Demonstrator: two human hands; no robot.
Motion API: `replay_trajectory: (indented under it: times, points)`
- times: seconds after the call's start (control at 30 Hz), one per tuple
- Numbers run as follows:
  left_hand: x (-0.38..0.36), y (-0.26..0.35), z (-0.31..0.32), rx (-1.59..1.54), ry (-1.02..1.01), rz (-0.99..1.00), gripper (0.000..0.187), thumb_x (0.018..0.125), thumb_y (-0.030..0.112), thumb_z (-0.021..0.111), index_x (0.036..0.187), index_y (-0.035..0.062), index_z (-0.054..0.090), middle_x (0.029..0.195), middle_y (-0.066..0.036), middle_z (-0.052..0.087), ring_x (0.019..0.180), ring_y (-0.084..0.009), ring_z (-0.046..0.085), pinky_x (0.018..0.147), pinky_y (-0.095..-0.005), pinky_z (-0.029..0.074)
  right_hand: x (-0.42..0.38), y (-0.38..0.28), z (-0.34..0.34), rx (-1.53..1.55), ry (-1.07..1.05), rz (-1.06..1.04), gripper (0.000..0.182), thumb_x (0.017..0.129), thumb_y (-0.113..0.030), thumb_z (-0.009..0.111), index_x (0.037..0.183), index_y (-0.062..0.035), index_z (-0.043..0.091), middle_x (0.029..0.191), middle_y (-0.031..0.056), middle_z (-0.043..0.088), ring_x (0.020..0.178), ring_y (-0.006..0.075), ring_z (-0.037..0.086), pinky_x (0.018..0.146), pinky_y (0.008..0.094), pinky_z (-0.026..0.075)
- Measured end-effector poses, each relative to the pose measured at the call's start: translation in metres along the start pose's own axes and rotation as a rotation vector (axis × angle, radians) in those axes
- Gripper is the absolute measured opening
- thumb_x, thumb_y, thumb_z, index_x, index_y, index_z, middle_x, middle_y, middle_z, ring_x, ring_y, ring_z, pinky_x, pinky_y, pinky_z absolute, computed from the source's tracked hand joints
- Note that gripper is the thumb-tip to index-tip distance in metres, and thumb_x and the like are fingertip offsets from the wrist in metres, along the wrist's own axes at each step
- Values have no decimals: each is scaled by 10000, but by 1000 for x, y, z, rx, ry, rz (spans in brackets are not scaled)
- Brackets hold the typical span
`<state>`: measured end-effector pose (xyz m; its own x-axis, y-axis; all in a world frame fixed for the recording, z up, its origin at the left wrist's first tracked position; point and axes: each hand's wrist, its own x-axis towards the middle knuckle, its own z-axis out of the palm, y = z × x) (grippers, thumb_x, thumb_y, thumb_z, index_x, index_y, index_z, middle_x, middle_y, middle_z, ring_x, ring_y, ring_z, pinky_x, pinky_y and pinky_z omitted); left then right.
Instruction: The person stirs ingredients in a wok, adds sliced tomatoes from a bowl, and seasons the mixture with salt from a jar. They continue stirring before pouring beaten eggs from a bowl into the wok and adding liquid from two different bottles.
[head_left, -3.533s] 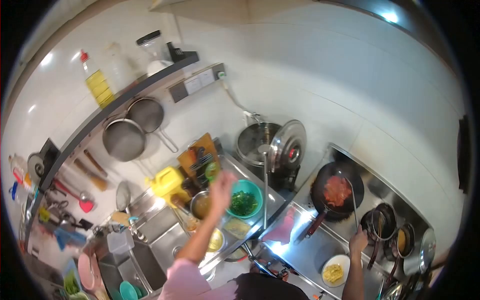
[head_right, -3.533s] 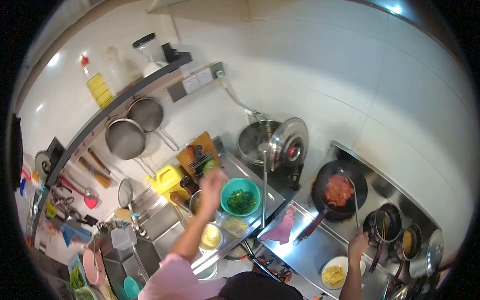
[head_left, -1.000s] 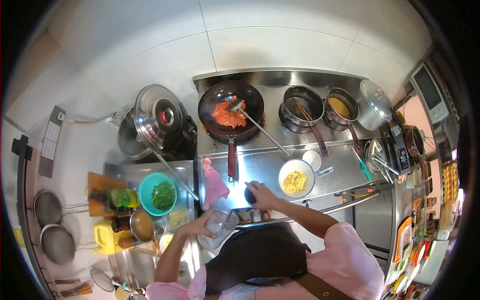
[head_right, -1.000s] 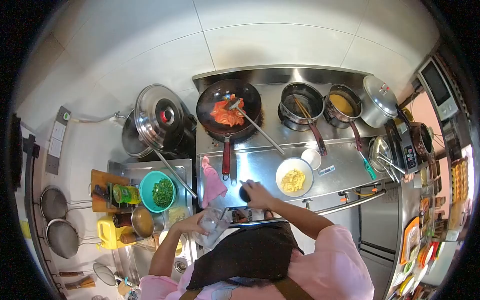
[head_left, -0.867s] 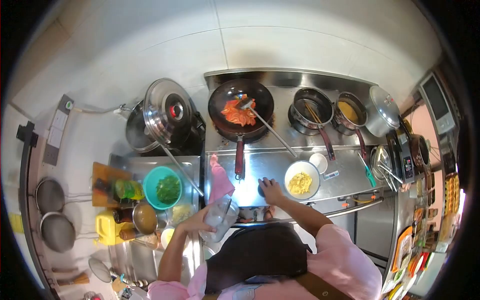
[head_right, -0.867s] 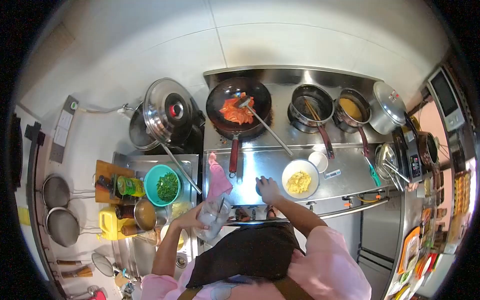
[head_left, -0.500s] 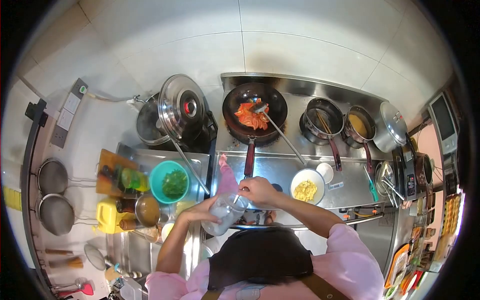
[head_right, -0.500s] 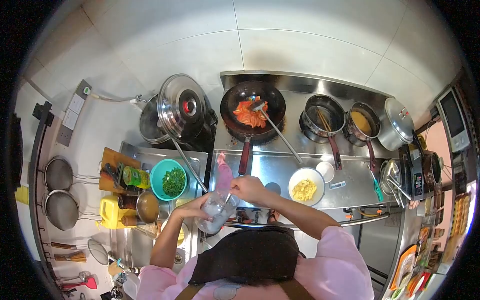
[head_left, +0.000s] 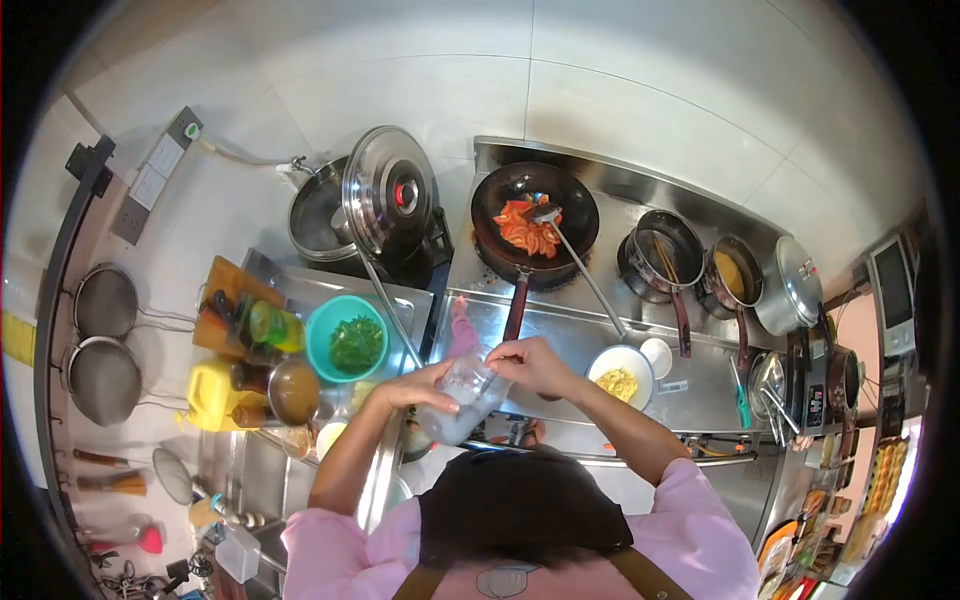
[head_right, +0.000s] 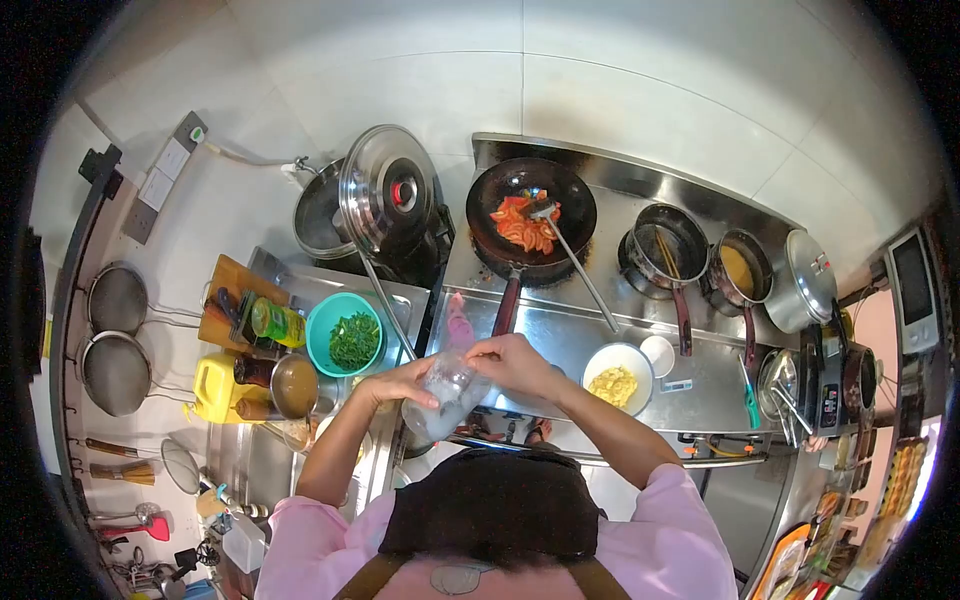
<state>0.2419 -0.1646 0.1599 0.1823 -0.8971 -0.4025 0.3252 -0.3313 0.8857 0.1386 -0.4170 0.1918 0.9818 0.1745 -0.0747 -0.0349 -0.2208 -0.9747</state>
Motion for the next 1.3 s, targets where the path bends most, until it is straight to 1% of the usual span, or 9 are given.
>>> replay_trajectory:
  times: [0.1, 0.2, 0.3, 0.47, 0.9, 1.0, 1.1, 1.2, 1.3]
  points:
    - [0, 6, -2, 11, 16, 12, 1103, 604, 310, 902, 1503, 58, 316, 1406, -79, 483, 1308, -203, 437, 1135, -344, 285, 3, 0, -18, -30, 37, -22, 149, 917, -111, 637, 988, 0, 707, 762, 27, 677, 671, 93, 600, 623, 258, 488]
    - [2, 13, -5, 9, 27, 44, 1101, 607, 312, 896, 1504, 51, 313, 1421, -88, 470, 1320, -208, 426, 1141, -344, 276, 2, -18, -39, 73, 83, 142, 165, 950, -137, 620, 1003, -3, 702, 756, 10, 663, 608, 66, 564, 559, 232, 461]
    - [13, 15, -13, -4, 51, 136, 1104, 612, 304, 895, 1505, 40, 302, 1436, -100, 453, 1334, -216, 413, 1148, -344, 265, 4, -28, -57, 180, 202, 132, 179, 989, -178, 596, 1038, -33, 688, 727, -15, 627, 594, 31, 530, 513, 190, 413]
    - [45, 37, -25, 143, 215, 220, 1087, 634, 251, 881, 1506, 19, 274, 1438, -126, 442, 1350, -226, 401, 1153, -355, 265, 12, -33, -86, 50, 343, 15, 168, 997, -151, 576, 1026, -14, 669, 745, -4, 625, 566, 42, 543, 502, 203, 455]
    - [112, 84, -35, 144, 273, 326, 1084, 666, 218, 879, 1509, 3, 231, 1414, -169, 466, 1334, -263, 432, 1136, -345, 296, 37, -2, -152, 357, 618, 99, 168, 962, -126, 596, 1003, 25, 656, 724, 76, 641, 544, 113, 596, 453, 259, 514]
    - [122, 85, -39, 204, 390, 330, 1046, 659, 192, 882, 1495, 14, 278, 1410, -147, 474, 1324, -249, 439, 1139, -358, 301, 44, 8, -169, 415, 705, 86, 171, 950, -132, 607, 989, 24, 664, 730, 83, 645, 548, 118, 603, 463, 260, 521]
    - [126, 76, -46, 169, 463, 288, 1070, 678, 200, 877, 1509, 9, 231, 1416, -172, 468, 1327, -258, 444, 1122, -352, 322, 62, 24, -187, 399, 870, 64, 181, 946, -135, 606, 978, 32, 669, 720, 71, 639, 549, 114, 602, 473, 250, 529]
    - [113, 66, -44, 190, 511, 306, 1036, 689, 197, 872, 1497, 10, 250, 1415, -179, 466, 1322, -269, 448, 1118, -358, 327, 88, 37, -196, 196, 994, 19, 197, 960, -153, 597, 1008, 20, 678, 693, 75, 641, 563, 130, 618, 507, 273, 525]
    - [101, 55, -42, 212, 541, 303, 1061, 688, 231, 875, 1501, -9, 236, 1436, -203, 444, 1345, -287, 427, 1134, -363, 306, 116, 64, -203, -428, 973, -99, 198, 961, -163, 595, 1032, 2, 677, 687, 92, 651, 593, 144, 644, 518, 306, 522]
